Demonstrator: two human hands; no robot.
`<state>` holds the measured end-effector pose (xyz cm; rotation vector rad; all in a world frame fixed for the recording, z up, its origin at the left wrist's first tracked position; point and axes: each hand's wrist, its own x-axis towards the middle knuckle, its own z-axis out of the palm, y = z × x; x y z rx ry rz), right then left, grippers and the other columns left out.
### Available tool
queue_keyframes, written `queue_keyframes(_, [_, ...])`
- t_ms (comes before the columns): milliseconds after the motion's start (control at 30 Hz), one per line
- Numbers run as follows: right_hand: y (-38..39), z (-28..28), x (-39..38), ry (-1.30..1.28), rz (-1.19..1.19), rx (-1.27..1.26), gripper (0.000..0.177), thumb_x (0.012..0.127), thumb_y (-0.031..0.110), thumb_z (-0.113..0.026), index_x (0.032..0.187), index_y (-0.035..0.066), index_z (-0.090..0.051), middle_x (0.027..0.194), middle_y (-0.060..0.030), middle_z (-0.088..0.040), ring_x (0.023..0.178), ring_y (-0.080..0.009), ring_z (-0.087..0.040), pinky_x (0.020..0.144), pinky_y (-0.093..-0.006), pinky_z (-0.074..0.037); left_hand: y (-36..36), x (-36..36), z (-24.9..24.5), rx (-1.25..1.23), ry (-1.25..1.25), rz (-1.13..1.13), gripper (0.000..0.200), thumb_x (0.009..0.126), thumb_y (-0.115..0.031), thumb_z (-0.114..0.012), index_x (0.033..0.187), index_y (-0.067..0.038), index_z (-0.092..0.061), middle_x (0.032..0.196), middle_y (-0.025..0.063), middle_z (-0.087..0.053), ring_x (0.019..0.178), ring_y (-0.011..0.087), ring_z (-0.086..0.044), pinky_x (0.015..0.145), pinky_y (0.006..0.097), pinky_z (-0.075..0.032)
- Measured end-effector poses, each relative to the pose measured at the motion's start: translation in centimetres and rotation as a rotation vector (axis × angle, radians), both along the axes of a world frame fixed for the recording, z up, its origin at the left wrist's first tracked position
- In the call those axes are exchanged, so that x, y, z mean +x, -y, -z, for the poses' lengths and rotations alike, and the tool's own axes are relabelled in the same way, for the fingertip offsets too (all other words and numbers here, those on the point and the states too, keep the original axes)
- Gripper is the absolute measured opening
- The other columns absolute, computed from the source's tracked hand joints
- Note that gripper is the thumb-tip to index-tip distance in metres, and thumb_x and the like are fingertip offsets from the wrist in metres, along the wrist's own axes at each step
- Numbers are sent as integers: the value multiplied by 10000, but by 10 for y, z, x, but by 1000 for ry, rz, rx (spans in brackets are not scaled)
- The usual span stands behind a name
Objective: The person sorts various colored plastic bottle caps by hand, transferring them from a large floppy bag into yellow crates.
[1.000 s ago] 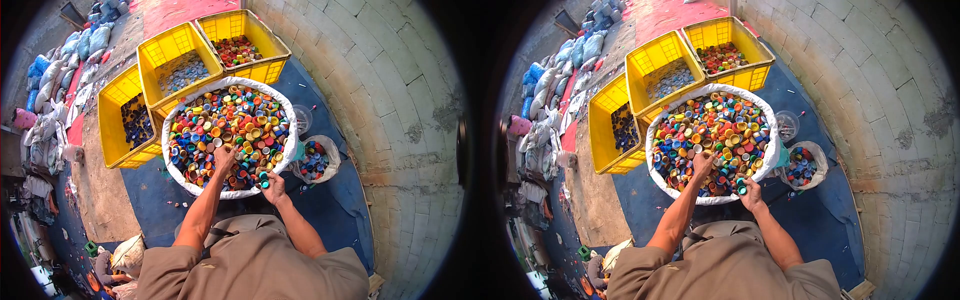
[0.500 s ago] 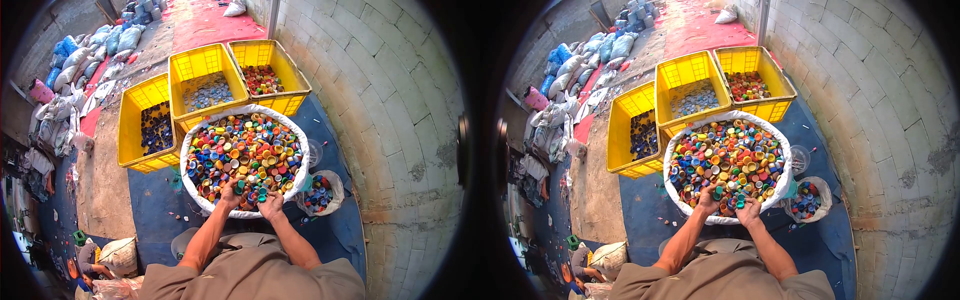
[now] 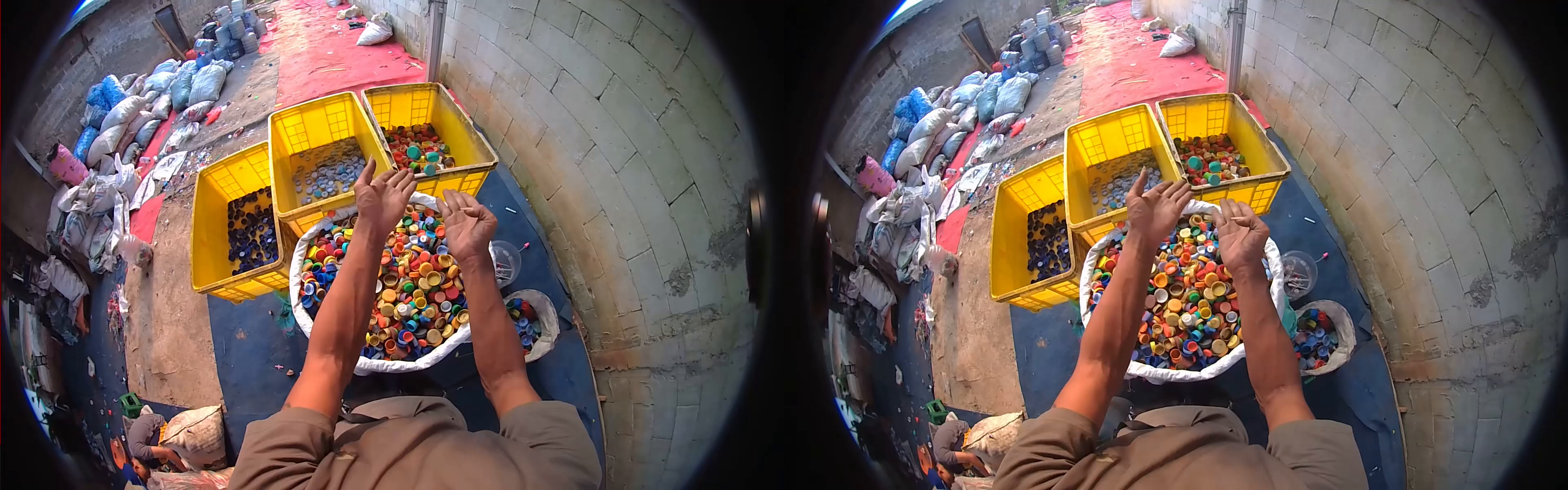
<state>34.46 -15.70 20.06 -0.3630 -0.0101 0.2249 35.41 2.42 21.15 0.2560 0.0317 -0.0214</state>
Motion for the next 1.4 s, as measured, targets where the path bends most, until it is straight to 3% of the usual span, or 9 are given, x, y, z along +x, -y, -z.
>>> queue_keyframes(167, [14, 54, -26, -83, 34, -72, 819, 729, -19, -419, 1447, -86, -28, 1524, -270, -57, 1429, -393, -80, 1167, -502, -178, -38, -46, 50, 47, -280, -161, 620, 941, -379, -503, 1300, 108, -369, 1355, 264, -389, 1307, 384, -356, 1128, 470, -292])
queue_keyframes(267, [29, 111, -79, -228, -18, -285, 667, 790, 14, -447, 1406, -62, -201, 1477, -260, -203, 1361, -384, -277, 1126, -483, -280, -54, -110, 114, 225, -470, -232, 386, 947, -356, -508, 1066, 0, -592, 1048, 117, -620, 1010, 261, -594, 957, 431, -468])
queue_keyframes(367, [36, 154, -135, -332, -49, -698, 549, 778, 39, -472, 1312, -50, -379, 1292, -205, -479, 1129, -295, -536, 930, -367, -470, -56, -187, 160, 395, -683, -238, 298, 938, -341, -534, 1002, -58, -604, 945, 66, -625, 826, 213, -577, 819, 370, -475])
queue_keyframes(433, [38, 177, -168, -310, -62, -898, 351, 822, 36, -493, 1170, -10, -503, 1062, -106, -614, 842, -141, -613, 694, -249, -512, -56, -229, 187, 424, -758, -254, 274, 917, -333, -569, 898, -63, -615, 875, 48, -614, 766, 177, -560, 723, 322, -487])
queue_keyframes(567, [32, 215, -207, -115, -142, -1296, 217, 803, -33, -470, 973, -12, -604, 884, -97, -648, 765, -153, -619, 680, -275, -515, -45, -286, 210, 561, -885, -220, 241, 900, -306, -589, 843, -74, -626, 807, 16, -603, 716, 132, -526, 645, 286, -453])
queue_keyframes(700, [8, 198, -211, 293, -137, -1707, 190, 764, -55, -479, 885, -16, -619, 774, -82, -642, 735, -165, -630, 706, -282, -506, -28, -315, 220, 554, -939, -241, 219, 895, -302, -599, 890, -86, -632, 875, 15, -610, 701, 126, -502, 650, 305, -446])
queue_keyframes(900, [-27, 202, -186, 677, -83, -1785, 166, 759, 19, -551, 910, -17, -611, 872, -172, -644, 815, -338, -625, 741, -405, -506, -24, -335, 214, 506, -956, -235, 174, 905, -247, -602, 951, -79, -611, 872, 14, -613, 659, 89, -523, 629, 278, -479])
queue_keyframes(1100, [-61, 196, -158, 908, -70, -1822, 174, 747, 24, -615, 920, -2, -603, 871, -151, -637, 839, -337, -589, 789, -427, -467, -27, -354, 211, 508, -957, -254, 135, 911, -227, -595, 953, -100, -611, 845, -10, -628, 632, 61, -535, 604, 245, -475])
queue_keyframes(1400, [-101, 198, -120, 1106, -104, -1925, 487, 717, 30, -647, 1191, 24, -537, 1015, -144, -633, 985, -320, -550, 836, -449, -426, -29, -375, 211, 602, -1016, -296, 117, 912, -226, -602, 940, -113, -612, 832, -28, -635, 600, 33, -536, 572, 218, -460])
